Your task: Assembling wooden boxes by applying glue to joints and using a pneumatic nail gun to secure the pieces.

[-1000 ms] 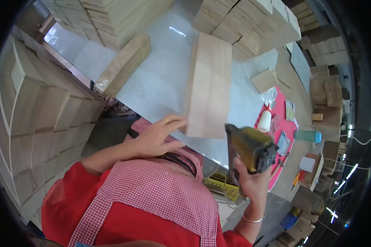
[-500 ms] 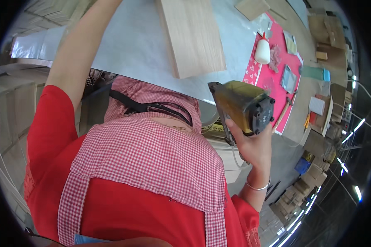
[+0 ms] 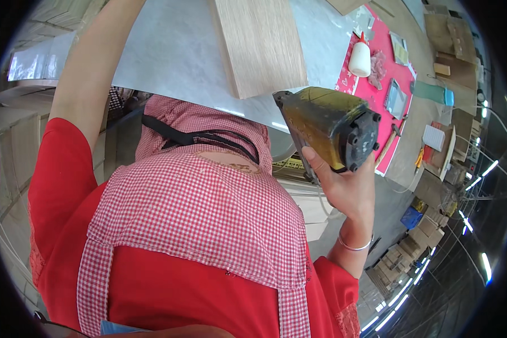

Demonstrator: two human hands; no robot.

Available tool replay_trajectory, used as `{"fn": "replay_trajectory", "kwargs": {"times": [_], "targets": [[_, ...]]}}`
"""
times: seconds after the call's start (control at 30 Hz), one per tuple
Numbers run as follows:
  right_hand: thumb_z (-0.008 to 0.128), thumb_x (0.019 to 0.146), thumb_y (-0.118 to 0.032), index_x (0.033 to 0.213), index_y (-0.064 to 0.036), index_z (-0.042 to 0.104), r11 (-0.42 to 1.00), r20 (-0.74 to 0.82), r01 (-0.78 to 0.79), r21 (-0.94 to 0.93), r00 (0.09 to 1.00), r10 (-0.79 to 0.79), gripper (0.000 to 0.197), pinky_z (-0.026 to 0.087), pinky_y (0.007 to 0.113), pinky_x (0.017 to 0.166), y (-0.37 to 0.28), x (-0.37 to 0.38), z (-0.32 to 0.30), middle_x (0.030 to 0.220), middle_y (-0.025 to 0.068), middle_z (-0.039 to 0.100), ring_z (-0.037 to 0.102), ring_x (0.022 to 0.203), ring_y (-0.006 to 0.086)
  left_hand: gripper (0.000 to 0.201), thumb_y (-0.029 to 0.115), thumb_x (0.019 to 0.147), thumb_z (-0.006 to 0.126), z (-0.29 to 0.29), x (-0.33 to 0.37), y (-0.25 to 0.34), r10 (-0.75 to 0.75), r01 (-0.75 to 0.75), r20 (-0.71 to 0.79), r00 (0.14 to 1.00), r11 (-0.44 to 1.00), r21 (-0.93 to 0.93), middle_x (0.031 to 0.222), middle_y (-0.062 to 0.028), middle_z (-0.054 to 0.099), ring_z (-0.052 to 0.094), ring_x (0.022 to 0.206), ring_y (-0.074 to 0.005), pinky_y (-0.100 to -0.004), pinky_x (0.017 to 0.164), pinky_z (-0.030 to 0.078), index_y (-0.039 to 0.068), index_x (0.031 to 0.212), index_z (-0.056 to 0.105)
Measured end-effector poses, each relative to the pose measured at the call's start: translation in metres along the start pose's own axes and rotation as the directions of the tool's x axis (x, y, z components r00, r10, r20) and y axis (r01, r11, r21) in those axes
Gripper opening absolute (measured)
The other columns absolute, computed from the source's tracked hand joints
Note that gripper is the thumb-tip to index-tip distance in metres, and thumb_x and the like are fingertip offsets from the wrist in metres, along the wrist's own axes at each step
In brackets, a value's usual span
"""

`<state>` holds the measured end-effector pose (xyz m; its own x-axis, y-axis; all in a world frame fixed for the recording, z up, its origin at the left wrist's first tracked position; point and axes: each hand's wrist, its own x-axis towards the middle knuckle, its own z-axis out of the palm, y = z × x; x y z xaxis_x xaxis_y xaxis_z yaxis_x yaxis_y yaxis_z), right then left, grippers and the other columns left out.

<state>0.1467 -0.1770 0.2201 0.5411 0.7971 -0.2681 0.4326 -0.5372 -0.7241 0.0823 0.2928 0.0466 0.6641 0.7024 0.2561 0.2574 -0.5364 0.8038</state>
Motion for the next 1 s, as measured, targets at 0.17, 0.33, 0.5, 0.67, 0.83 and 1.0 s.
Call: {"fn": "replay_trajectory", "kwargs": {"times": [0.17,0.33,0.5,0.67,0.83,1.0], "targets": [[0.079,0.086,-0.020,0.107,-0.0001,0.063,0.999,0.014,0.013,-0.042,1.000,-0.012,0.033,0.039,0.023,0.043,-0.007,0.008,-0.004,0.078,0.0013,0.063,0.052,0.050,0.0067,0.029,0.026,0.085,0.071,0.001,0.004,-0.004,0.002,0.001,0.035,0.999,0.998,-0.062,0.089,-0.0120,0.069,0.063,0.084,-0.0218,-0.0363,0.075,0.050,0.002,0.100,0.066],[0.079,0.087,-0.021,0.109,-0.0003,0.064,1.000,0.019,0.000,0.007,1.000,0.000,0.034,0.039,0.022,0.043,-0.008,0.011,-0.001,0.078,0.0010,0.064,0.052,0.050,0.0063,0.027,0.025,0.084,0.072,0.003,0.005,-0.006,0.011,-0.010,0.011,1.000,0.997,-0.073,0.085,-0.0107,0.068,0.062,0.082,-0.0200,-0.0347,0.075,0.049,0.002,0.096,0.065],[0.078,0.087,-0.021,0.110,-0.0004,0.064,0.999,0.006,-0.015,0.040,1.000,0.015,0.033,0.039,0.023,0.042,-0.004,0.008,-0.001,0.078,0.0007,0.063,0.051,0.049,0.0064,0.025,0.024,0.084,0.072,0.005,0.002,-0.008,0.002,-0.002,0.000,1.000,0.996,-0.094,0.085,-0.0102,0.067,0.061,0.082,-0.0192,-0.0340,0.075,0.049,0.002,0.095,0.065],[0.077,0.088,-0.021,0.109,0.0001,0.064,0.998,0.012,-0.052,0.040,0.999,0.051,0.032,0.038,0.022,0.042,-0.005,0.010,-0.001,0.079,0.0004,0.063,0.050,0.050,0.0059,0.026,0.024,0.084,0.072,0.006,0.004,-0.008,-0.001,0.003,0.014,1.000,0.994,-0.113,0.086,-0.0101,0.067,0.061,0.083,-0.0192,-0.0340,0.076,0.049,0.002,0.096,0.065],[0.077,0.089,-0.021,0.107,0.0008,0.065,0.965,-0.012,-0.257,0.048,0.966,0.258,0.032,0.038,0.022,0.042,-0.005,0.006,-0.001,0.078,0.0001,0.062,0.049,0.050,0.0054,0.027,0.024,0.084,0.072,0.005,0.002,-0.004,0.027,-0.029,-0.016,0.999,0.993,-0.116,0.087,-0.0102,0.068,0.061,0.084,-0.0189,-0.0337,0.077,0.049,0.002,0.098,0.065],[0.077,0.089,-0.020,0.105,0.0006,0.066,0.976,-0.051,-0.192,0.100,0.979,0.198,0.028,0.037,0.022,0.042,0.001,0.001,0.003,0.075,-0.0003,0.061,0.048,0.048,0.0054,0.028,0.024,0.084,0.072,0.002,0.002,-0.005,0.020,-0.020,-0.005,1.000,0.996,-0.092,0.089,-0.0105,0.068,0.062,0.086,-0.0191,-0.0336,0.078,0.049,0.002,0.101,0.066]]}}
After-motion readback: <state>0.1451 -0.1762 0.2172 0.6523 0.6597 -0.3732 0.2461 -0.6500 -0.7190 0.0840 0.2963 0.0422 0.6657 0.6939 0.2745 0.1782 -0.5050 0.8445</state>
